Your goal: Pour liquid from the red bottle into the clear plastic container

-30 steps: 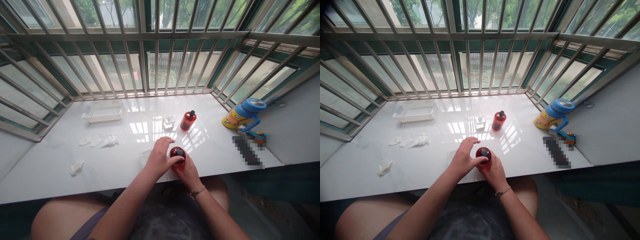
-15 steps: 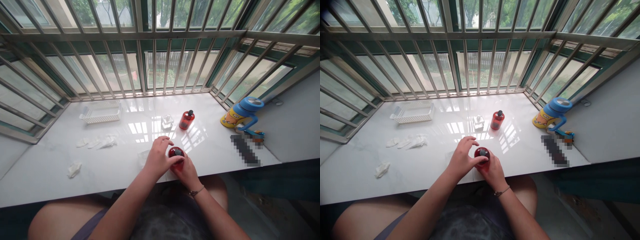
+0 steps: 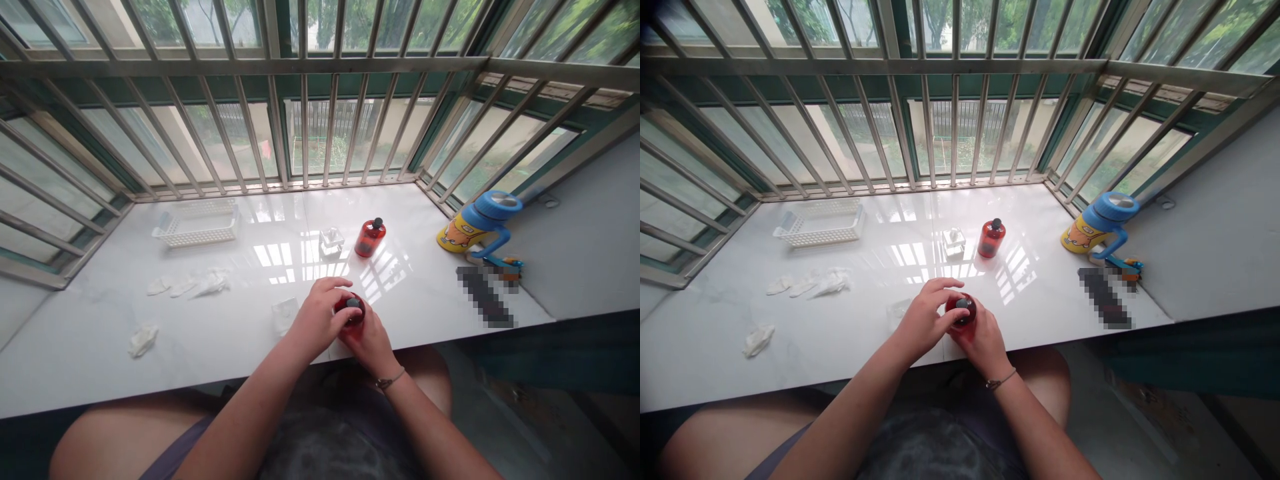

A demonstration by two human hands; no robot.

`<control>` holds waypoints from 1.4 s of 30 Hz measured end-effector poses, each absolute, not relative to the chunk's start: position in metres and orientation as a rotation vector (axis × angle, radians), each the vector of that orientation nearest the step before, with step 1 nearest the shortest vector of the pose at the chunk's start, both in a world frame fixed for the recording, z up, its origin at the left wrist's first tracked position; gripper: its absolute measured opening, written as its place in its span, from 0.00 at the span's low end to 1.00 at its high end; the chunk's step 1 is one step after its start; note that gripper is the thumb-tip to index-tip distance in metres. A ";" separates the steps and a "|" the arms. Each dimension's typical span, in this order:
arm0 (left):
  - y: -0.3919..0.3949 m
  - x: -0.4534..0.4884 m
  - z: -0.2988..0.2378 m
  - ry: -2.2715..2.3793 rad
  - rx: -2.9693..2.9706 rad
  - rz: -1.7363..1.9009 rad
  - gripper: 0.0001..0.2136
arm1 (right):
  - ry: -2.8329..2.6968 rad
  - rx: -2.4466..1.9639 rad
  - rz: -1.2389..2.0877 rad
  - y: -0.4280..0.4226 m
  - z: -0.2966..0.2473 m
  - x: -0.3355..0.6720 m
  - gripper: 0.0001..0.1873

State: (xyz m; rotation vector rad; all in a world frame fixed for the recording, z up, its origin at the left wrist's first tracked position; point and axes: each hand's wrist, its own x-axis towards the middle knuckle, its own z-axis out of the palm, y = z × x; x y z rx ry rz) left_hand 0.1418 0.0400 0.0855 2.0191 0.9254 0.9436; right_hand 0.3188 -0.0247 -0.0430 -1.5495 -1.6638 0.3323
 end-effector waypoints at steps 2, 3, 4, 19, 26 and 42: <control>0.041 0.143 0.087 0.877 2.075 0.944 0.07 | -1.668 -1.551 0.326 -0.025 -0.044 0.320 0.42; 0.041 0.143 0.088 0.855 2.115 0.933 0.07 | -1.670 -1.554 0.327 -0.025 -0.044 0.320 0.42; 0.042 0.143 0.089 0.836 2.160 0.917 0.07 | -1.669 -1.559 0.330 -0.025 -0.044 0.321 0.42; 0.056 0.089 0.106 0.971 2.540 0.783 0.21 | -1.656 -1.572 0.409 -0.025 -0.051 0.325 0.44; 0.099 -0.059 0.062 2.098 2.255 0.356 0.16 | -1.662 -1.603 0.364 -0.026 -0.055 0.326 0.47; 0.077 -0.073 0.059 1.995 1.830 0.966 0.15 | -1.651 -1.631 0.352 -0.027 -0.059 0.326 0.49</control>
